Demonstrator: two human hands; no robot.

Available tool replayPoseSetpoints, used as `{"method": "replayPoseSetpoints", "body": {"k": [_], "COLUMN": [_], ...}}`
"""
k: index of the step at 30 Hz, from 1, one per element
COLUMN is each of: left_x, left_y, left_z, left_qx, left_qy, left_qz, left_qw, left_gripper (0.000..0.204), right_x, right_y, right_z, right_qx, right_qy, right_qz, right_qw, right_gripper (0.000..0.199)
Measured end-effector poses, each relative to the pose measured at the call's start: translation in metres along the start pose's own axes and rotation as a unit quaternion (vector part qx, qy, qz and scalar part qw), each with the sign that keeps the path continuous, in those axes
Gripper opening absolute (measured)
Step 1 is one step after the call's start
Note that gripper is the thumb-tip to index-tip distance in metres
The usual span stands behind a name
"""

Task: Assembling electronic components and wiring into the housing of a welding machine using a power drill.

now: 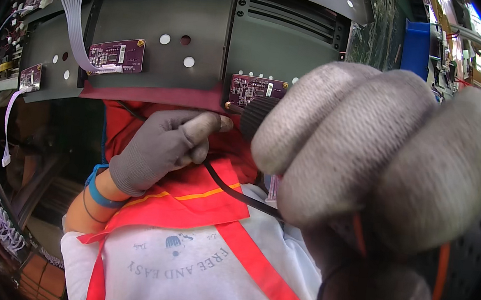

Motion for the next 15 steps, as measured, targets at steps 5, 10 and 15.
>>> {"method": "replayPoseSetpoints", "body": {"k": [5,10,15], "left_x": [0.003,0.009,0.002], "left_y": [-0.012,-0.012,-0.010], "left_z": [-0.005,-0.004,-0.002], "left_qx": [-0.027,-0.013,-0.025], "left_qy": [0.017,-0.005,0.017], "left_qz": [-0.051,-0.009,-0.023], "left_qw": [0.998,1.000,0.999], "left_gripper": [0.029,0.034,0.030], "right_x": [-0.008,-0.016,-0.022], "right_y": [0.002,0.001,0.001], "right_z": [0.002,0.004,0.004], "right_qx": [-0.004,-0.006,-0.001], "right_qy": [0.014,0.025,0.034], "right_qz": [-0.002,-0.006,-0.014], "right_qw": [1.000,1.000,0.999], "right_gripper": [0.025,0.026,0.026]}}
Point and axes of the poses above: each hand's wrist, its own y-axis away from the middle knuckle, its own z-axis out of the back of the hand, x = y × z, the point moved 8 cm from there along -y, towards the middle knuckle, and after that the axes turned 13 degrees about -y, right-handed, at the moved point
